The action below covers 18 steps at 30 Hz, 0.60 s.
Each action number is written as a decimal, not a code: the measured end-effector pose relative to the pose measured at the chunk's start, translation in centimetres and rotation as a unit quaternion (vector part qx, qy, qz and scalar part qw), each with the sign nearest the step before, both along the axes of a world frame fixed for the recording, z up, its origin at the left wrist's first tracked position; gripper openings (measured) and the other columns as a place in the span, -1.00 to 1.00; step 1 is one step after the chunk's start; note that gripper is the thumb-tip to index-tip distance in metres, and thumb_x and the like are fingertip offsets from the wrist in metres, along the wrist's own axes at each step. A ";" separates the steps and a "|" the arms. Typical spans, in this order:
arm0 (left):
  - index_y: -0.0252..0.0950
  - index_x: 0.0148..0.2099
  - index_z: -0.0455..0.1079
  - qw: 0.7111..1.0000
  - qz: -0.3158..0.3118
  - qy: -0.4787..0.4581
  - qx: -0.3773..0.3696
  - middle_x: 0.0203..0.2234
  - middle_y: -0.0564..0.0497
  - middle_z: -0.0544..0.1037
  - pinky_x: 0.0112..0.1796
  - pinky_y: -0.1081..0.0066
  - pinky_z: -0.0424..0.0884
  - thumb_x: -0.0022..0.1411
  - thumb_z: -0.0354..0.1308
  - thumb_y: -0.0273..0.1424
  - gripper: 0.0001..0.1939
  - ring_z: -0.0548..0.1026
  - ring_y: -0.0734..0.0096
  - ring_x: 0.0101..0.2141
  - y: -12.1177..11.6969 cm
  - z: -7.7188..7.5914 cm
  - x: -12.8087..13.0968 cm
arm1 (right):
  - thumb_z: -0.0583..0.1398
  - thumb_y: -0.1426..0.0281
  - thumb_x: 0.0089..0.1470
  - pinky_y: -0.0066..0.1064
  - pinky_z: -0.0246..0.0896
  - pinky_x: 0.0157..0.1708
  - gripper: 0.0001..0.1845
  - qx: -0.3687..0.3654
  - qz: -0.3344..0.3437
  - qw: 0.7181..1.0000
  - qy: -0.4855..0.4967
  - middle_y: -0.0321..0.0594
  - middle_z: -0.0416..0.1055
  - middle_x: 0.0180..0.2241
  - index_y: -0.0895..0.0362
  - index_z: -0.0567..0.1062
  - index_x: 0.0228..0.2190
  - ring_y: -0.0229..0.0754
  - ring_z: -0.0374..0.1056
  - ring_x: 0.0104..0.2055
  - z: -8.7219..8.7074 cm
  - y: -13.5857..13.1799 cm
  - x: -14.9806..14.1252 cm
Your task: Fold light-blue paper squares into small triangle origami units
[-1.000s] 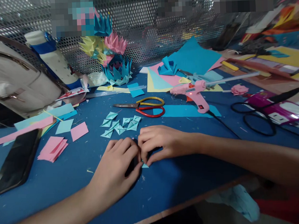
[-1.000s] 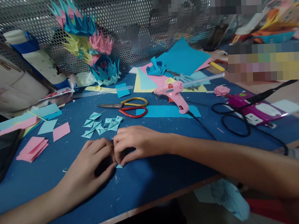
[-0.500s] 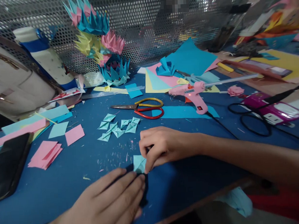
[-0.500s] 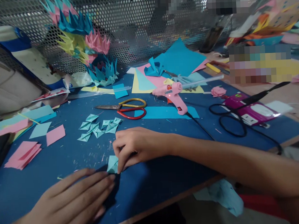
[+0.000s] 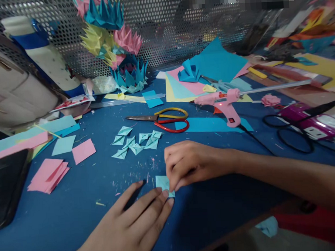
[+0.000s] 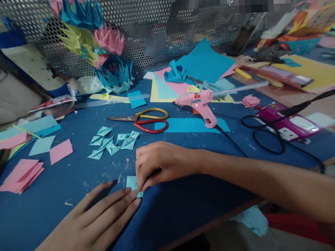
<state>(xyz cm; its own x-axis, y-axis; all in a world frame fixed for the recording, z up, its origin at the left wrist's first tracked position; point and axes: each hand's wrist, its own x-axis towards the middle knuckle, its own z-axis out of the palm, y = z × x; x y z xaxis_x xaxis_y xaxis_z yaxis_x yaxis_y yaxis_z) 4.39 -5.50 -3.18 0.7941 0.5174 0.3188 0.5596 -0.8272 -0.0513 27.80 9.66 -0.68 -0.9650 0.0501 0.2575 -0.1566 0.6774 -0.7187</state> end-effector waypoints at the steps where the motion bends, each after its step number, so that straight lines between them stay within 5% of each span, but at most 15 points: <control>1: -0.34 0.29 0.28 1.000 0.001 0.000 -0.010 0.14 -0.04 0.46 0.32 0.13 -0.04 0.46 -0.19 0.00 -0.37 0.31 0.21 0.17 0.0 0.0 0.1 | 0.16 0.33 0.31 -0.42 0.16 -0.17 -0.80 -0.007 -0.003 1.000 0.004 -0.25 0.55 -0.33 0.09 0.60 -0.25 -0.24 0.30 -0.24 0.0 0.0 0.0; 9: -0.45 0.27 0.29 0.998 0.001 0.032 -0.052 0.01 -0.07 0.54 0.33 0.09 -0.48 0.43 -0.18 0.06 -0.28 0.39 0.24 0.06 0.7 2.6 1.3 | 0.22 0.30 0.25 -0.43 0.11 -0.21 -0.82 0.039 -0.032 0.999 -0.020 -0.23 0.45 -0.33 0.08 0.62 -0.30 -0.23 0.25 -0.22 0.1 -0.1 -0.1; 13: -0.43 0.25 0.30 0.996 0.003 0.015 -0.090 -0.03 -0.06 0.54 0.31 0.11 -0.52 0.42 -0.09 0.03 -0.33 0.41 0.24 0.03 1.1 3.8 1.4 | 0.27 0.40 0.19 -0.44 0.11 -0.22 -0.91 0.046 -0.042 0.998 -0.013 -0.24 0.47 -0.33 0.10 0.63 -0.30 -0.24 0.26 -0.22 0.2 -0.2 -0.1; 18: -0.37 0.29 0.25 0.993 0.013 0.004 -0.116 0.00 -0.07 0.51 0.31 0.02 -0.51 0.42 -0.06 0.01 -0.37 0.36 0.18 0.10 1.0 3.2 1.0 | 0.25 0.41 0.22 -0.44 0.13 -0.20 -0.89 0.050 -0.039 0.998 -0.005 -0.22 0.49 -0.32 0.11 0.62 -0.29 -0.24 0.27 -0.22 0.4 -0.3 -0.2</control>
